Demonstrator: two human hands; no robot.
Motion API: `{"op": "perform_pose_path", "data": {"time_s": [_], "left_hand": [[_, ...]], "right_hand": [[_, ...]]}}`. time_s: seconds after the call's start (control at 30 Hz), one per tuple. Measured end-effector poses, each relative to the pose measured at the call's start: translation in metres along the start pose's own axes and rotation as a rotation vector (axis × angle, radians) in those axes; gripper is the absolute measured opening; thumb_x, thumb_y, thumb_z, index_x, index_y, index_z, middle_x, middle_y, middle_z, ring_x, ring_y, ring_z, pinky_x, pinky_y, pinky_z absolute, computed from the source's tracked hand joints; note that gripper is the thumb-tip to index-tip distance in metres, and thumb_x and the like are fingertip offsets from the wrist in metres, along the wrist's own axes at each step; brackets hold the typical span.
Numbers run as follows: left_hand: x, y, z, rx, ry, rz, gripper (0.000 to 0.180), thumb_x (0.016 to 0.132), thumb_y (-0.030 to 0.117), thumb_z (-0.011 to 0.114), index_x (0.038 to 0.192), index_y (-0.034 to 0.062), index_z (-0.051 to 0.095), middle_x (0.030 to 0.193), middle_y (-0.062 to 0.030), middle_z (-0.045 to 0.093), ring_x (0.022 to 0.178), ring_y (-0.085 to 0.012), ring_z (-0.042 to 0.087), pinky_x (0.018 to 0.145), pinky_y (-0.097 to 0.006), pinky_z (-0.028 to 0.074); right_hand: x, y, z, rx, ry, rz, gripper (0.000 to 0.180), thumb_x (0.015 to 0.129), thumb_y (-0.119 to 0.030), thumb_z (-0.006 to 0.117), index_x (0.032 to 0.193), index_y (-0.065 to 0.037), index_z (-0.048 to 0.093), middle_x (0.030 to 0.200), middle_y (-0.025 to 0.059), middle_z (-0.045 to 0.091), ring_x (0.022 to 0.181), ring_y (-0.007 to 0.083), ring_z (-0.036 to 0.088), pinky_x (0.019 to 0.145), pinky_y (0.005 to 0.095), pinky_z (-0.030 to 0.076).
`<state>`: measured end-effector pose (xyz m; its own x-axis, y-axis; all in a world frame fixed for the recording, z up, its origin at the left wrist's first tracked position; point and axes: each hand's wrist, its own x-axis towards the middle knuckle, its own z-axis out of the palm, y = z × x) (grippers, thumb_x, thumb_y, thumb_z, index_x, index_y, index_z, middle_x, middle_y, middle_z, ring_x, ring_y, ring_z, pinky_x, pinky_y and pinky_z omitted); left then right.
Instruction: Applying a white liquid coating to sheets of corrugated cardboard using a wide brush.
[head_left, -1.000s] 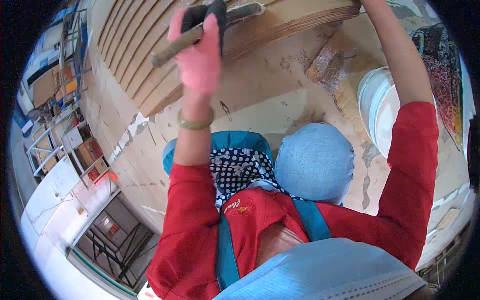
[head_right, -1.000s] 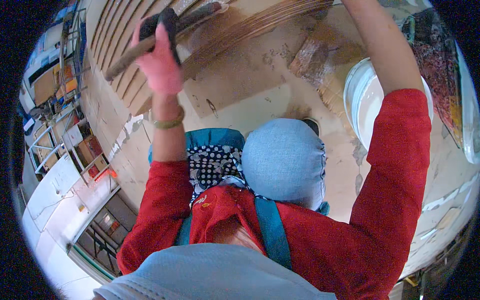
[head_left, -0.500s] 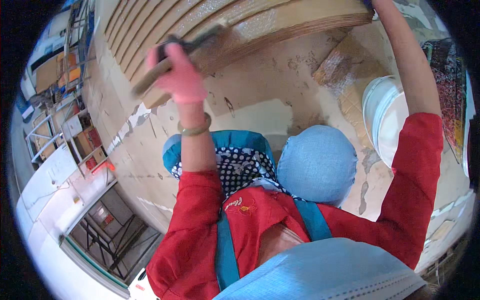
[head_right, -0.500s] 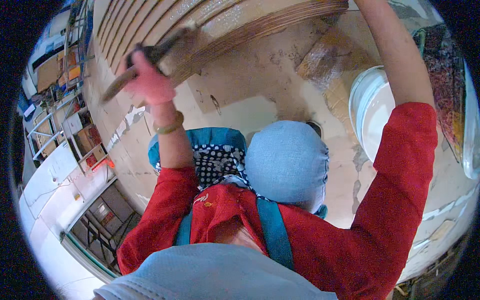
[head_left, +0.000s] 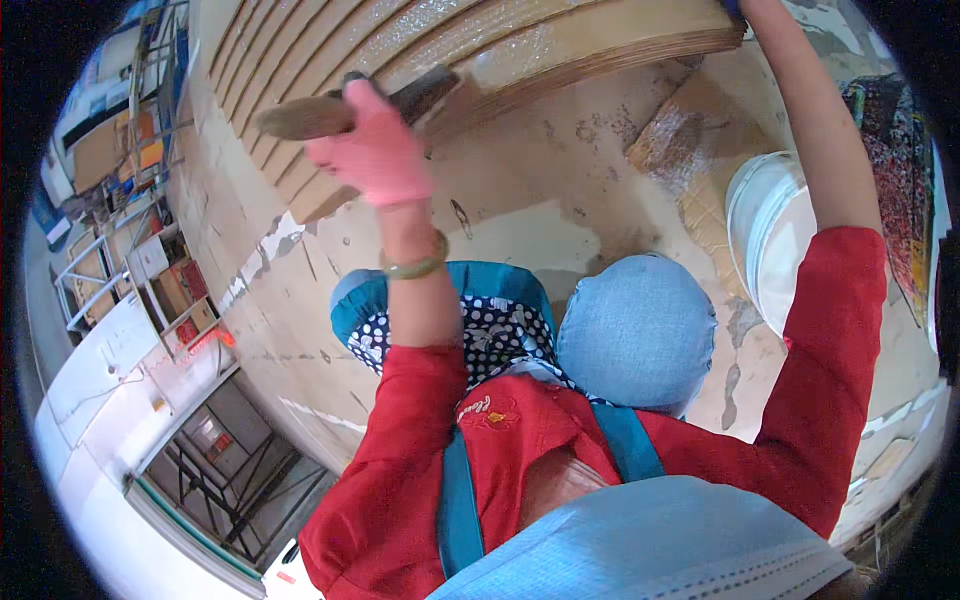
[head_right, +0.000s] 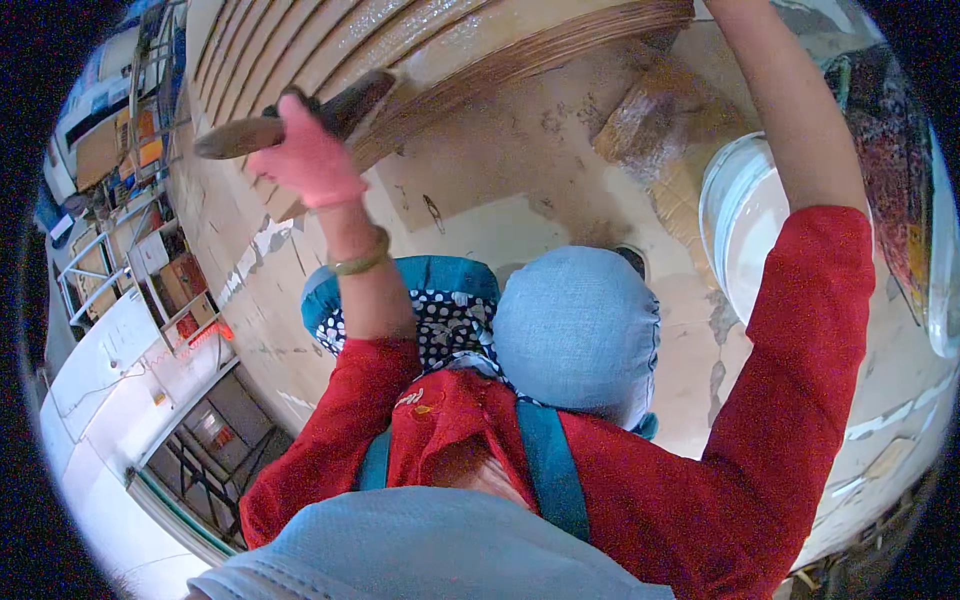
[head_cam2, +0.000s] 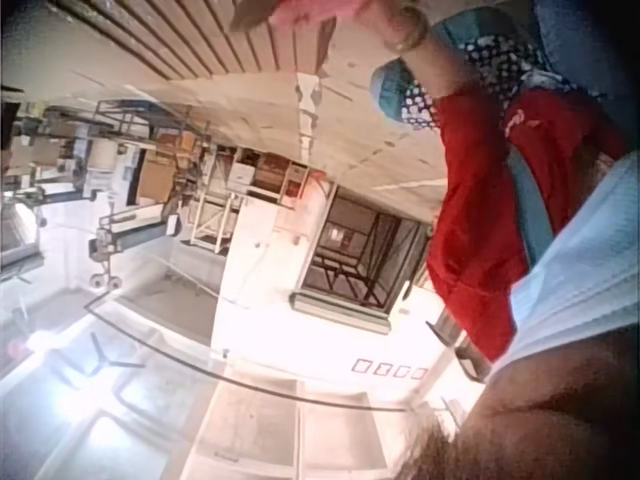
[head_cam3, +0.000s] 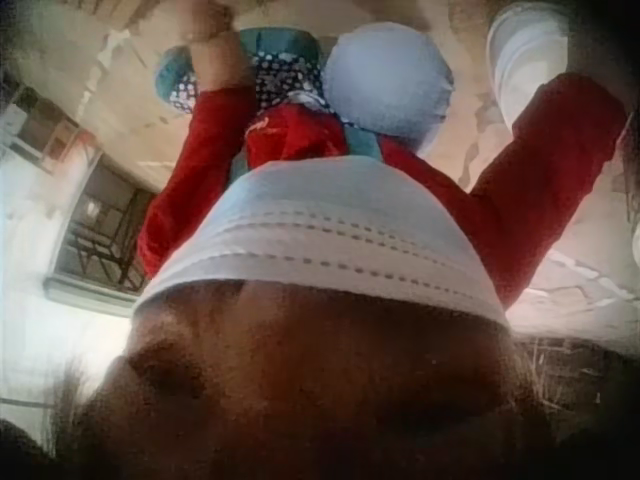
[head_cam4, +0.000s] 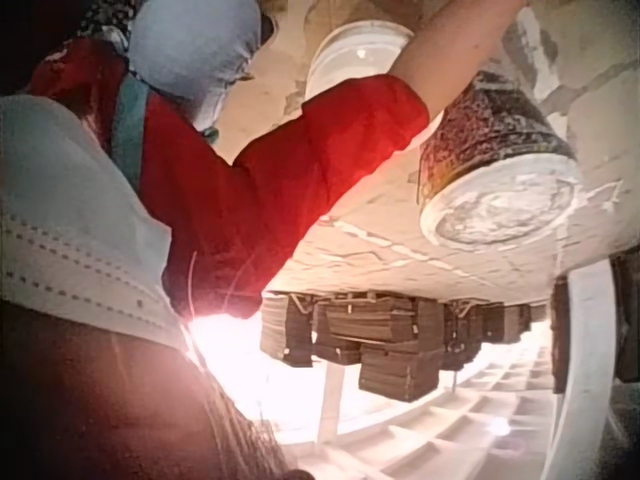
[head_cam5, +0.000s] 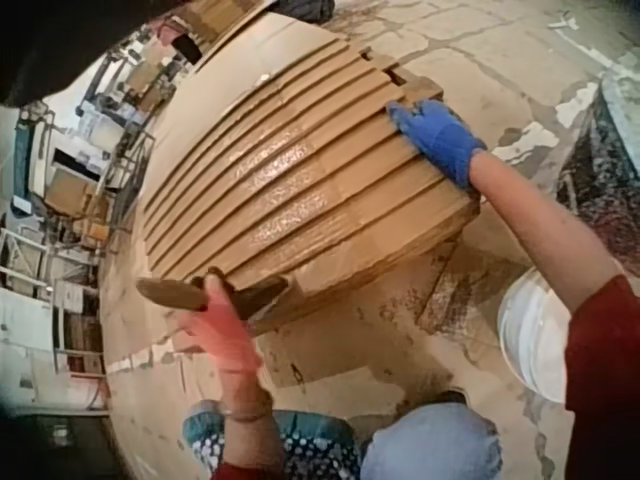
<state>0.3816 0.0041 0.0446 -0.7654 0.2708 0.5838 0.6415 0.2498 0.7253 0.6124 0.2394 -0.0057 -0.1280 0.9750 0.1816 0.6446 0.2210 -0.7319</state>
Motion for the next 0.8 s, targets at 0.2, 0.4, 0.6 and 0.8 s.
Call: {"op": "perform_pose_path", "data": {"time_s": [0.2,0.4,0.6,0.8], "left_hand": [[-0.019,0.023,0.029,0.020,-0.137,0.221,0.021,0.073,0.007,0.059,0.058,-0.0001,0.047,0.053,-0.0138,0.053,0.047,-0.0270,0.048,0.049,-0.037,0.038],[-0.036,0.029,0.029,-0.191,-0.308,0.469,0.017,0.074,0.007,0.061,0.065,-0.0002,0.048,0.063,-0.0148,0.055,0.056,-0.0276,0.052,0.053,-0.034,0.039],[-0.020,0.025,0.023,-0.545,-0.472,0.239,0.012,0.079,0.009,0.061,0.078,0.0010,0.053,0.069,-0.0125,0.052,0.061,-0.0296,0.050,0.060,-0.037,0.043],[-0.034,0.013,0.052,-0.354,-0.472,0.701,0.016,0.074,0.011,0.067,0.075,0.0024,0.054,0.072,-0.0127,0.052,0.064,-0.0288,0.052,0.060,-0.036,0.043]], "right_hand": [[-0.011,-0.008,-0.002,0.077,-0.025,-0.027,0.059,0.087,-0.053,0.050,0.099,0.003,0.062,0.095,0.0263,0.063,0.089,0.0366,0.061,0.079,0.0424,0.046],[-0.001,-0.002,0.007,0.057,-0.024,-0.015,0.055,0.088,-0.050,0.050,0.102,0.002,0.062,0.095,0.0260,0.063,0.088,0.0374,0.060,0.079,0.0425,0.046],[0.011,0.020,0.025,-0.218,-0.043,-0.195,0.048,0.092,-0.048,0.045,0.108,-0.005,0.060,0.087,0.0248,0.059,0.087,0.0383,0.059,0.079,0.0430,0.046],[0.002,0.002,0.014,-0.086,-0.011,-0.058,0.056,0.089,-0.053,0.047,0.103,0.000,0.060,0.091,0.0267,0.060,0.089,0.0396,0.059,0.080,0.0441,0.046]]}}
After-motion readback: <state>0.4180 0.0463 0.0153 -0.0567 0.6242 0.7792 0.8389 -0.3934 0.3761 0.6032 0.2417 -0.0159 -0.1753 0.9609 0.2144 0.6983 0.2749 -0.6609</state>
